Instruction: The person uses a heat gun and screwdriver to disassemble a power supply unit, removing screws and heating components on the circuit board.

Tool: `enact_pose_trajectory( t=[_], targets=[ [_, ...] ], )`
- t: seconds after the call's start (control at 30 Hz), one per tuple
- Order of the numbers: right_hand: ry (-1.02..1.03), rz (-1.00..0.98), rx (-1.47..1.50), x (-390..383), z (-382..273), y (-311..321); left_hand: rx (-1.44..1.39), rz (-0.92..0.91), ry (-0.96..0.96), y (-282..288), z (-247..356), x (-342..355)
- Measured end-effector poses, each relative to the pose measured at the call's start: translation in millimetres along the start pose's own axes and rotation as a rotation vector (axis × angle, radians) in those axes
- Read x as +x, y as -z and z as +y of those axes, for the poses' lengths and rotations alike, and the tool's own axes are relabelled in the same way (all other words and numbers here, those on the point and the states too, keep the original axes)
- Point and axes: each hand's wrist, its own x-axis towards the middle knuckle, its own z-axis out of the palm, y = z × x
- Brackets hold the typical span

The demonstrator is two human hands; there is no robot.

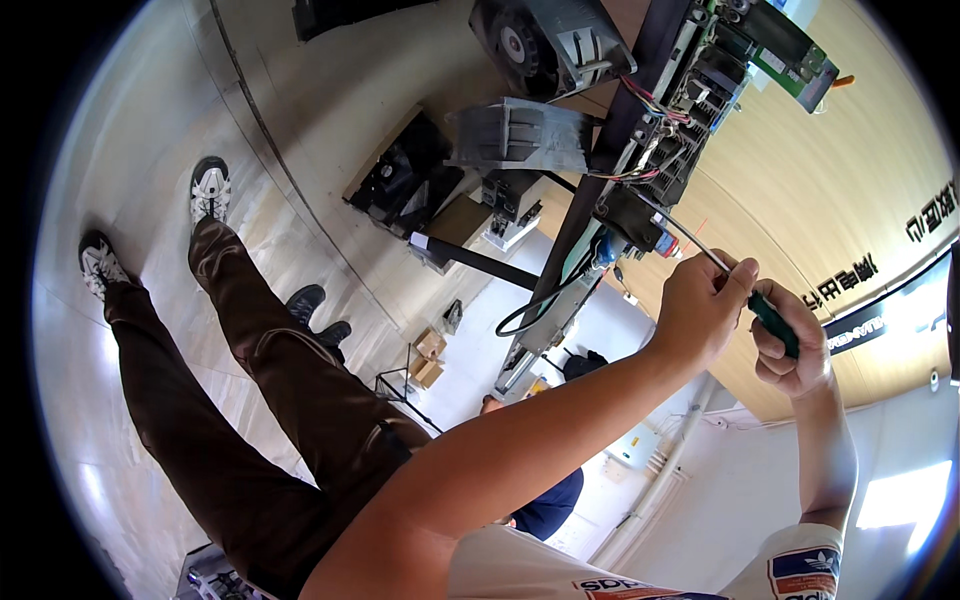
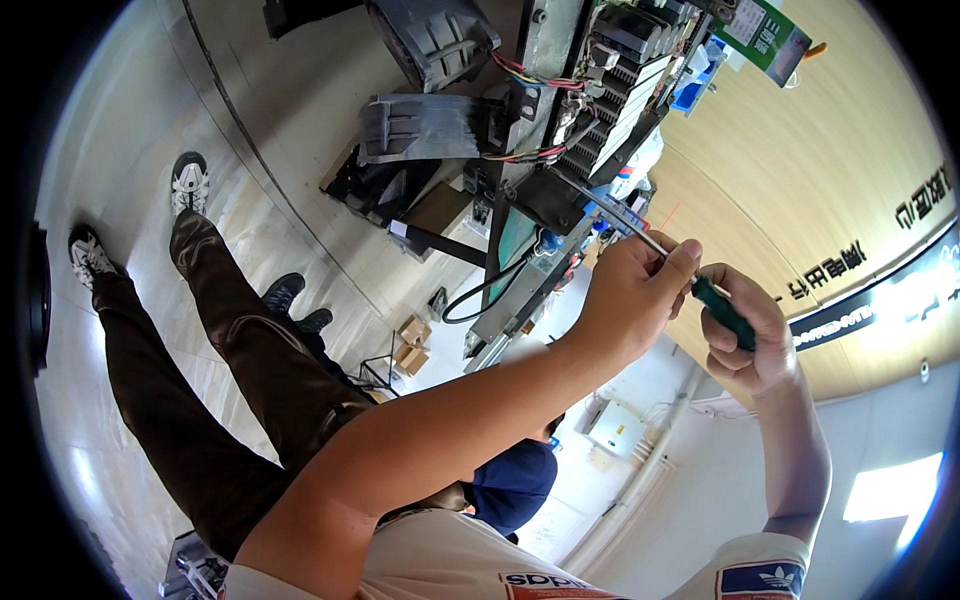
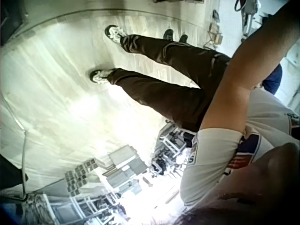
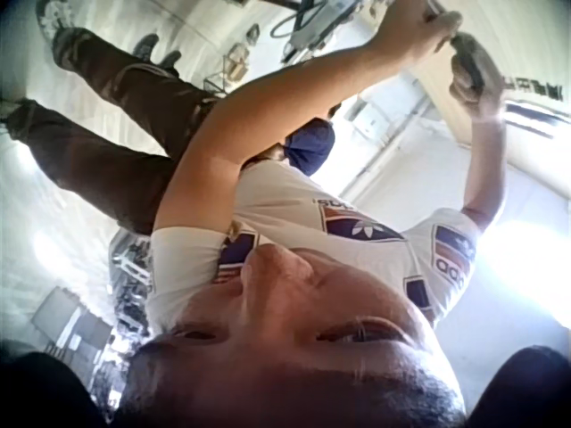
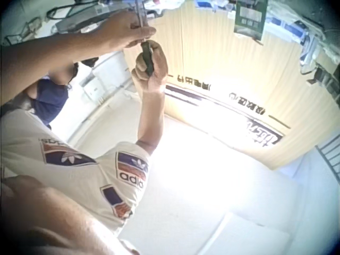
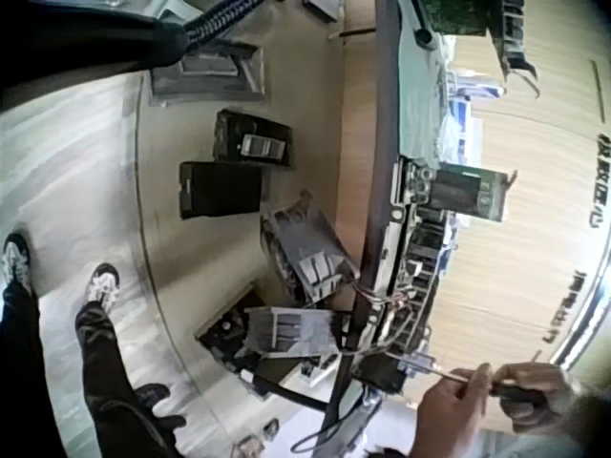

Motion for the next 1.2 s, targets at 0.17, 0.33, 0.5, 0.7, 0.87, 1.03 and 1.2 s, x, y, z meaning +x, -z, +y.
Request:
enact_pose_trajectory(
  t=[0.17,0.33,0.5,0.7,0.87,1.03,1.2],
  targets=[
    [0.496,0.210,-0.873,-1,6,-6,-0.030,0.024,0.072,1,6,-12],
    [1.244,0.217,-1.851,5,12,-2,-0.012,0.004,0.029,0,6,-15],
    [0.331,0.334,-0.148,1,6,-30,0.021,-0.008,0.007,2,0,-3],
    [0.370,0.251,-0.828,3,5,1,-0.030,-0.103,-0.020,8,-7,-1],
    [1.136,0.389,-1.731,8,18,0,0.017,-0.083,0.132,1,12,-5],
    [1.462,0.327,-1.920,11,8,3,0.029,-0.179,0.170,0,14,4],
    [1.180,0.446,-1.124,23,25,7,-0.111,-0.236,0.130,3,7,12]
  ],
)
